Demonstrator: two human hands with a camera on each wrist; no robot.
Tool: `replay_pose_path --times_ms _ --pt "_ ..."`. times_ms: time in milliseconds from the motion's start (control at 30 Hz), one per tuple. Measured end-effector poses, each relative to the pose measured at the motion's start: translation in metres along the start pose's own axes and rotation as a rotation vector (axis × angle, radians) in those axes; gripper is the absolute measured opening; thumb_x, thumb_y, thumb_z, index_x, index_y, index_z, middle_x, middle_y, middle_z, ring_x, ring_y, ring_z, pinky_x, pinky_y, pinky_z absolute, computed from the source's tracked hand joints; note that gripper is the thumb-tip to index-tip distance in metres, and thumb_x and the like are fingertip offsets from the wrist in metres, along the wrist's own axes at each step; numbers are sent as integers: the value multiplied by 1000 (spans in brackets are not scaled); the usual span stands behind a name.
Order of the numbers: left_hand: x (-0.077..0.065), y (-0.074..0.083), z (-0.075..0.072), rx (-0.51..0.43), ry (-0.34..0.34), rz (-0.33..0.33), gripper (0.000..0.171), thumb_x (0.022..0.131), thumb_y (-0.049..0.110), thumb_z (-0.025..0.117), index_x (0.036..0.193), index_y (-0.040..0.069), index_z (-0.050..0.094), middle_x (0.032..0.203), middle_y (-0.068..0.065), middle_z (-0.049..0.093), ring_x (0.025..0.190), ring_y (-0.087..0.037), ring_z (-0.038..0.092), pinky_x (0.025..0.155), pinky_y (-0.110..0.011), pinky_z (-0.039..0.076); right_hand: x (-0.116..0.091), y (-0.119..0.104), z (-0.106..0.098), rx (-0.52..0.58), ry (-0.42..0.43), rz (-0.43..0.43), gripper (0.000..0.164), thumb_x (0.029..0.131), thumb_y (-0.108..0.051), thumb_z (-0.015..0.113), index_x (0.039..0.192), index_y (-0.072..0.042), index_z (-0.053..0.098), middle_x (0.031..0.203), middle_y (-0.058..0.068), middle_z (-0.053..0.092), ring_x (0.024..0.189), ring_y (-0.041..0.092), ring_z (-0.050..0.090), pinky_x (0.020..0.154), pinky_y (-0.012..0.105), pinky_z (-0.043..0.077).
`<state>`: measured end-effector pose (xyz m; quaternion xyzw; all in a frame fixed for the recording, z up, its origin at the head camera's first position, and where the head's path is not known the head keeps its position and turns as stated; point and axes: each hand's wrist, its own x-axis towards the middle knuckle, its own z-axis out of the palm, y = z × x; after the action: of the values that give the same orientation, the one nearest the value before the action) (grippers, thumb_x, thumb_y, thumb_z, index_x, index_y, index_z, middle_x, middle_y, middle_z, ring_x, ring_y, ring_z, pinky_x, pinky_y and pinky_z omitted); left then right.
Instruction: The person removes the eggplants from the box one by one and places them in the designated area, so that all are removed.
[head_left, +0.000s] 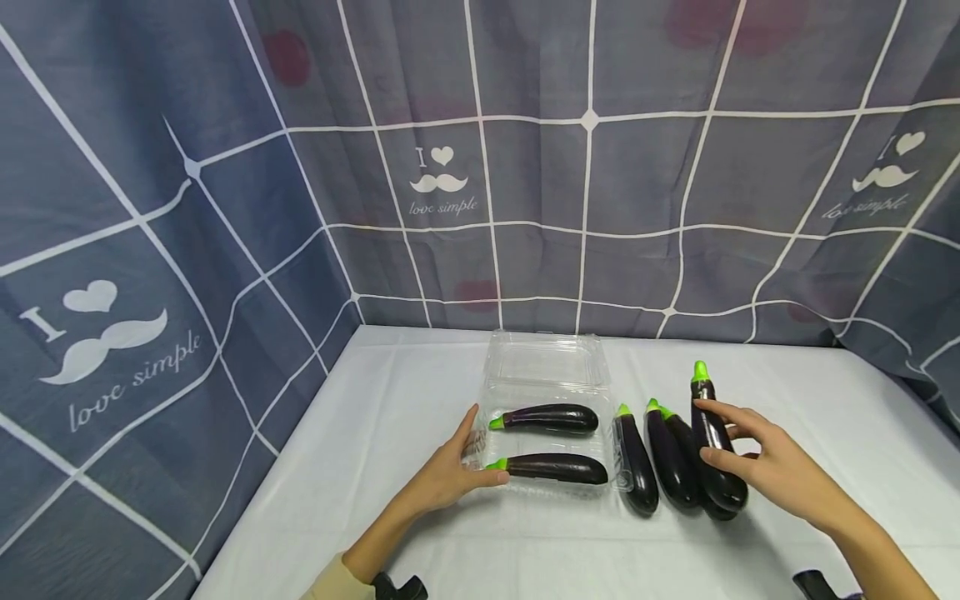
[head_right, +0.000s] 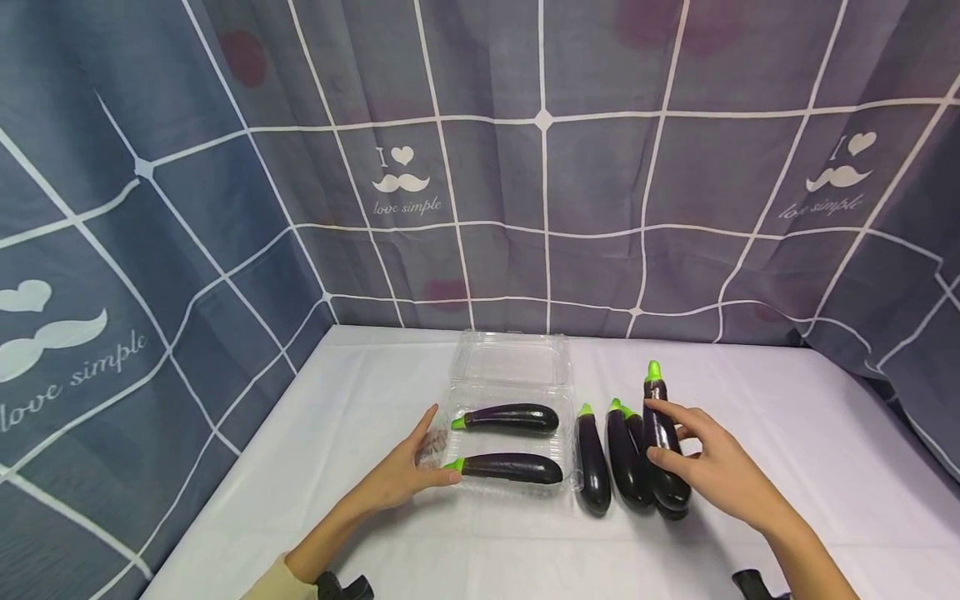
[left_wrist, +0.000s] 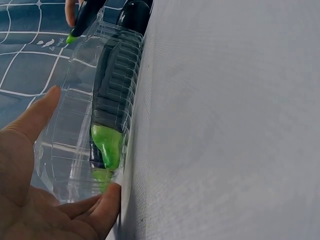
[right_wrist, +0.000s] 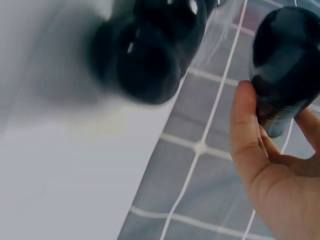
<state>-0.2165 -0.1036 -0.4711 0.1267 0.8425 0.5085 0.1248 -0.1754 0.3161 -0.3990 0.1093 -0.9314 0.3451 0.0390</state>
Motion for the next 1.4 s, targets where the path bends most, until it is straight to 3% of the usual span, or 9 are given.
replay_pose_path --times_ms 200,300,367,600,733,1100,1300,1400 --pt "-1 1 1 6 -5 8 117 77 46 83 160 17 6 152 -29 31 141 -41 29 108 -63 27 -11 25 -16 -74 -1 7 62 89 -26 75 144 -11 50 132 13 52 98 -7 44 71 37 46" --pt "-1 1 1 15 -6 10 117 77 46 83 160 17 7 152 -29 31 141 -41 30 108 -63 27 -16 37 -22 -98 -12 27 62 90 -26 75 144 -11 50 133 16 52 99 -8 43 70 39 46" --pt "-1 1 1 19 -3 7 116 77 46 83 160 17 7 152 -29 31 141 -41 30 108 -63 27 -18 43 -24 -100 -30 54 63 91 -28 73 146 -10 48 135 19 51 100 -3 46 72 44 47" --pt "1 3 2 16 -20 19 115 79 46 82 160 17 7 152 -28 32 141 -39 30 109 -61 26 -23 59 -25 -104 -71 141 69 92 -31 71 147 -1 41 138 30 46 108 37 53 72 51 47" --pt "0 3 2 14 -26 19 114 80 46 81 160 16 5 152 -29 31 141 -40 30 109 -61 27 -19 66 -23 -79 -117 162 70 94 -30 69 148 3 39 139 35 43 109 49 51 72 53 47" --pt "-2 3 1 16 -12 4 115 79 47 82 161 18 6 152 -29 32 141 -39 31 109 -60 27 -15 75 -10 -65 -148 86 71 91 -24 72 147 3 38 132 31 52 101 29 57 67 31 47" --pt "-2 2 1 10 -13 9 115 79 46 82 160 17 6 151 -30 32 141 -41 31 108 -61 27 -17 72 -9 -51 -165 107 66 96 -29 66 148 1 39 132 26 54 98 7 55 70 41 47" --pt "-2 2 1 11 -12 7 115 79 45 82 160 17 6 151 -31 32 140 -40 31 108 -61 27 -17 70 -9 -50 -160 108 62 97 -30 64 147 0 41 129 22 57 94 -4 53 70 39 47"
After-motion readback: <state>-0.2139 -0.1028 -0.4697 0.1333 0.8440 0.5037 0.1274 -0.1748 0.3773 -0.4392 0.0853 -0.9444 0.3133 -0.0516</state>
